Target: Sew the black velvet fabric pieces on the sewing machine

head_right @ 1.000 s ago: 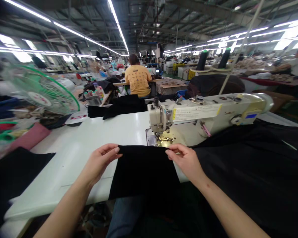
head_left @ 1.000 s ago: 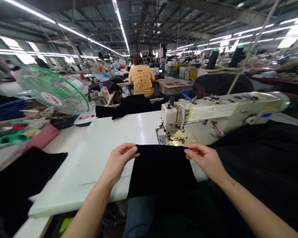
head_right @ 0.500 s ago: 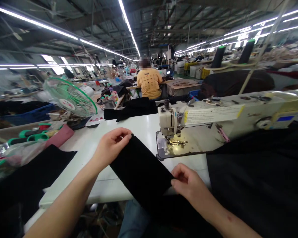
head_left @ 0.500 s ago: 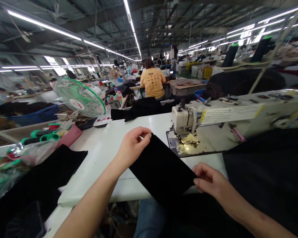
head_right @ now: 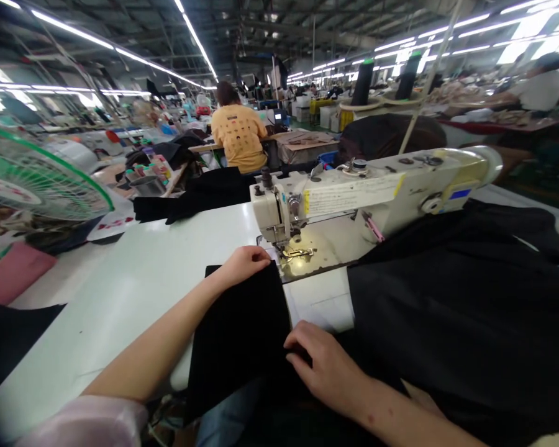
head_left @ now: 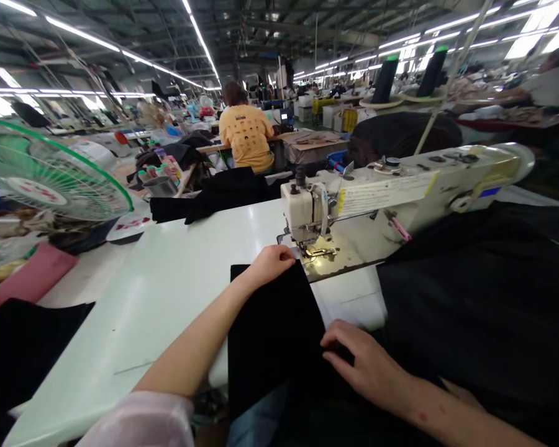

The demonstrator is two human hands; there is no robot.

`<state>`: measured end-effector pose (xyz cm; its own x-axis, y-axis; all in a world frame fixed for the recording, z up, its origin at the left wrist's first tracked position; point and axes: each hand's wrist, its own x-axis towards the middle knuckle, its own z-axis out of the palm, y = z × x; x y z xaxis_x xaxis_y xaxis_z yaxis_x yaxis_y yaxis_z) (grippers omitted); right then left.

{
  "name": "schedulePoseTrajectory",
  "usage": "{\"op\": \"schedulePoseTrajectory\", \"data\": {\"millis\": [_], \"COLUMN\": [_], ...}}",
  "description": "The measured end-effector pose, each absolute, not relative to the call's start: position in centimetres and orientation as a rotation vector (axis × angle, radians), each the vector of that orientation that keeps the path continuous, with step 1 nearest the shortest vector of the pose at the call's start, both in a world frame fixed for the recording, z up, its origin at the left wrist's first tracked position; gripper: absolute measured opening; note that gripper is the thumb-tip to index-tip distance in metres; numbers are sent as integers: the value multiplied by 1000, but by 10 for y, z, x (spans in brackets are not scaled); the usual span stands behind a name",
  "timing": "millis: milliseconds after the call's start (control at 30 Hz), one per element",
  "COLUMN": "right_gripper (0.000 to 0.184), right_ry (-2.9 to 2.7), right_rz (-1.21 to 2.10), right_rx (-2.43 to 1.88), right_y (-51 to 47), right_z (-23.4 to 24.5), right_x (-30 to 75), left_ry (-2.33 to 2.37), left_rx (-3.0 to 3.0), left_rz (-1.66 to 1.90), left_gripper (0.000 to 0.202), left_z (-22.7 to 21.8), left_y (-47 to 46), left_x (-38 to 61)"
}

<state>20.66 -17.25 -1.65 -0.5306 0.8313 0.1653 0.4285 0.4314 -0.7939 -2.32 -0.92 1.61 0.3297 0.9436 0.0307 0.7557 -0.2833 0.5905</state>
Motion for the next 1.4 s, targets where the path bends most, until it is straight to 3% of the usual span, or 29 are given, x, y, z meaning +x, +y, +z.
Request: {"op": "schedulePoseTrajectory", "data": {"millis": [167,667,1400], "right_gripper": [22,16,19], "right_ry": [-2283,-2405,-2359], "right_rz": [755,147,226], "right_rx": [-908,-798,-804], "right_y": [-167,-158,-148], "right_z": [-22,-17,-16], "right_x": [219,219,221], "left_ry": [1458,1653,1746], "left_rx": [2151,2150,2002], "left_rz": [557,483,399], "left_gripper": [13,15,24], "left_z": [17,10,13], "left_y": [-9,3,19], "left_x": [-24,-6,6]}}
